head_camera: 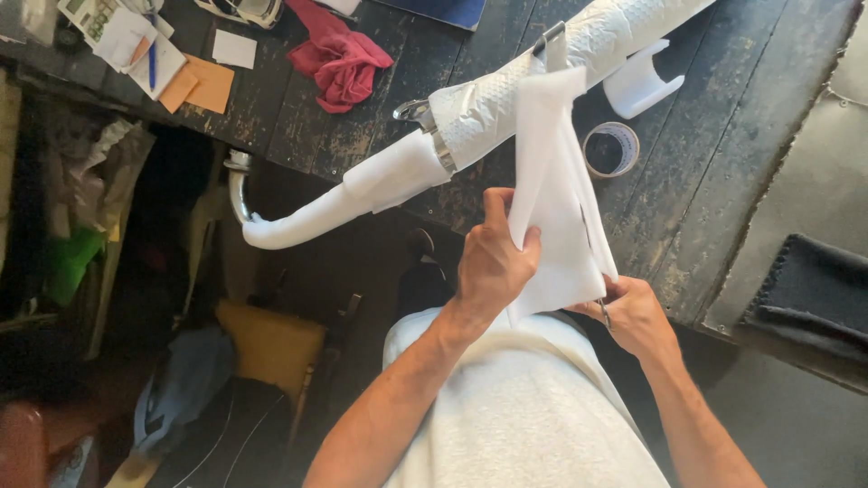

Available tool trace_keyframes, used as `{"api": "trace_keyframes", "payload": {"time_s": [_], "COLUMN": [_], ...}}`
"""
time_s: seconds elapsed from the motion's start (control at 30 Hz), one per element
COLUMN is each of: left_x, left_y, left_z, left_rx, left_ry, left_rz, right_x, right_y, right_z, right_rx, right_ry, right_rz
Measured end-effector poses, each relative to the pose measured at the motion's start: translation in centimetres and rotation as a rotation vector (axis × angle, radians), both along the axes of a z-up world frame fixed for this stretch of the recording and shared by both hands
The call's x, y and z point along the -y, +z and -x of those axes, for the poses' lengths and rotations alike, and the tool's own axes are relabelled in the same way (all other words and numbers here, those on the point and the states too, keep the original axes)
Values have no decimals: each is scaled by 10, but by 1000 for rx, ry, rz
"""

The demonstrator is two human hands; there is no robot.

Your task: Wrapping a white exhaust pipe with foam padding, cutting the foam to size with scissors and securing it with adhesive tape.

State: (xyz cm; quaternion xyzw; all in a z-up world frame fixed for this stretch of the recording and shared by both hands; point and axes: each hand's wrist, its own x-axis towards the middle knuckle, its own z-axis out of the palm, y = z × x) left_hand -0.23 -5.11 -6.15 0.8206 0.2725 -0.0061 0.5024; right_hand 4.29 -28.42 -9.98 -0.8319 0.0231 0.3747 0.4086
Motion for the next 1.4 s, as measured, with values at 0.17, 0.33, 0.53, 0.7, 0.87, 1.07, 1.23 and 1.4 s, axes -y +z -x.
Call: {"api": "trace_keyframes", "payload": {"time_s": [0.17, 0.33, 0.53, 0.7, 0.87, 1.07, 1.23, 1.4], "left_x": [7, 8, 0, -9, -13, -11, -7, -6], "left_y": [-6, -2, -23, -25, -16, -22, -27, -26], "left_z": [2, -1, -8, -6, -3, 2, 9, 12], "left_rx": [-5, -20, -151, -276, -259, -202, -128, -61], "left_ry": [-72, -86, -89, -72, -71, -66, -74, -168], "left_rz": [-21, 32, 139, 121, 55, -121, -333, -607], "right_x": [34, 37, 32, 44, 49, 45, 72, 114], "right_y": [-59, -65, -47, -80, -72, -4, 2, -2], "right_z": [4, 10, -9, -23, -34, -79, -86, -83], "right_rx": [-25, -23, -19, -240, -344, -188, -16, 99], "right_ry": [-8, -88, -139, -97, -54, 223, 668, 663], "right_rz": [36, -42, -72, -151, -224, 396, 1177, 1259]}}
